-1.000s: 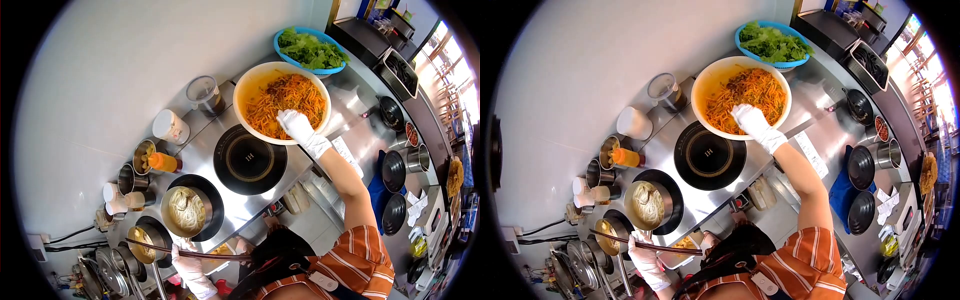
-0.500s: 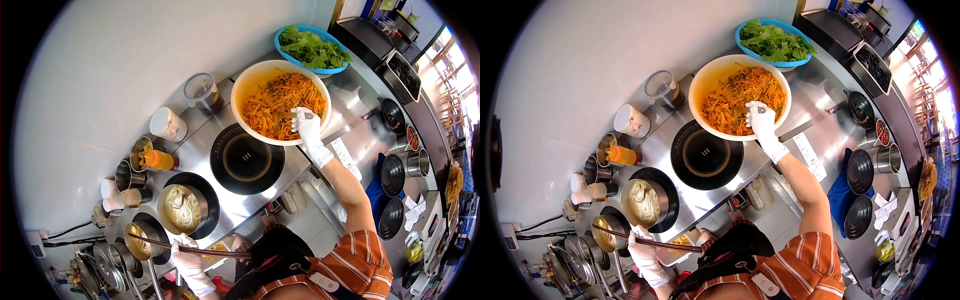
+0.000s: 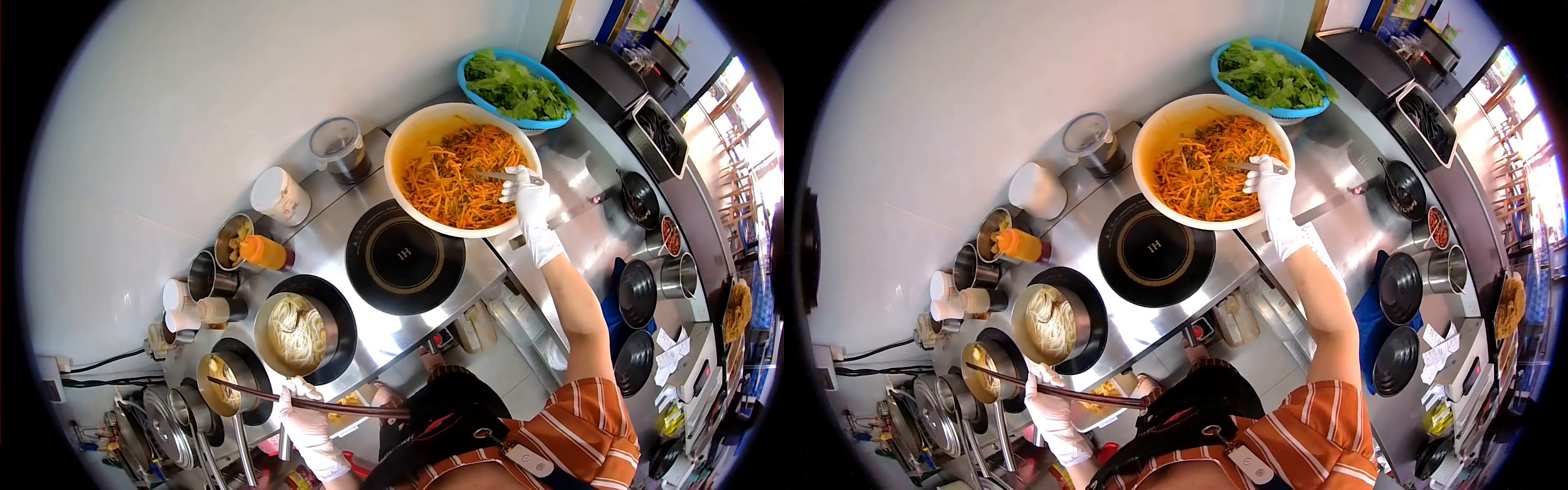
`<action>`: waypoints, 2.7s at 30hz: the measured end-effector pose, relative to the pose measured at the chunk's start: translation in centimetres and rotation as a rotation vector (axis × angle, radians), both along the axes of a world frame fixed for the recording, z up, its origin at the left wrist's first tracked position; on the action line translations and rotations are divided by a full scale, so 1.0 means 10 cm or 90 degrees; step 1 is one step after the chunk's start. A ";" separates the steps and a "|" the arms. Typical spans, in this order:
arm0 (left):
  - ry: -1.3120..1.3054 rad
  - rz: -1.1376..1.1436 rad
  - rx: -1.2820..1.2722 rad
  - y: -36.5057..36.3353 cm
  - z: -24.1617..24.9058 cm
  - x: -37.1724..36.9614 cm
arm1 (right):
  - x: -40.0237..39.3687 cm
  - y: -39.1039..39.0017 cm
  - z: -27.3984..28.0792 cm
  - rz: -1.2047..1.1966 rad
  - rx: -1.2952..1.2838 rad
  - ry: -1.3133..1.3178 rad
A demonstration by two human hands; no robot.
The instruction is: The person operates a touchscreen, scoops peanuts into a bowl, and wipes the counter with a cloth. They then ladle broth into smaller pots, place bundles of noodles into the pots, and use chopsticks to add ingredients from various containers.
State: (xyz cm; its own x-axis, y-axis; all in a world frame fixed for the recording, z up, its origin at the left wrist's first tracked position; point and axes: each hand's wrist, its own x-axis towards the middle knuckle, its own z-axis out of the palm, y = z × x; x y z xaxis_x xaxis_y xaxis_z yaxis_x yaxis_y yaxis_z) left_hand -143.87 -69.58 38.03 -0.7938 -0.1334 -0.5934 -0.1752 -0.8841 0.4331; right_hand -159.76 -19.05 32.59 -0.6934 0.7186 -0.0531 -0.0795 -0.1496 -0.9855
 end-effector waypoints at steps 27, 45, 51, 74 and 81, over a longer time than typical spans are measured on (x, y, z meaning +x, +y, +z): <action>0.042 0.115 0.011 -0.84 -0.03 0.54 | 0.82 -3.09 0.55 0.550 0.047 0.066; 0.124 -0.025 -0.024 -1.16 -0.38 0.55 | 0.90 -1.97 0.71 0.171 -0.030 0.102; 0.022 -0.039 -0.062 -0.71 -0.10 0.25 | 0.08 -0.65 0.17 0.081 0.299 -0.033; 0.035 -0.114 0.002 0.08 -0.08 -0.23 | 0.16 -0.31 0.00 0.169 -0.034 -0.135; 0.006 -0.068 0.023 0.05 -0.04 -0.13 | 0.11 -0.23 -0.10 0.144 0.022 -0.061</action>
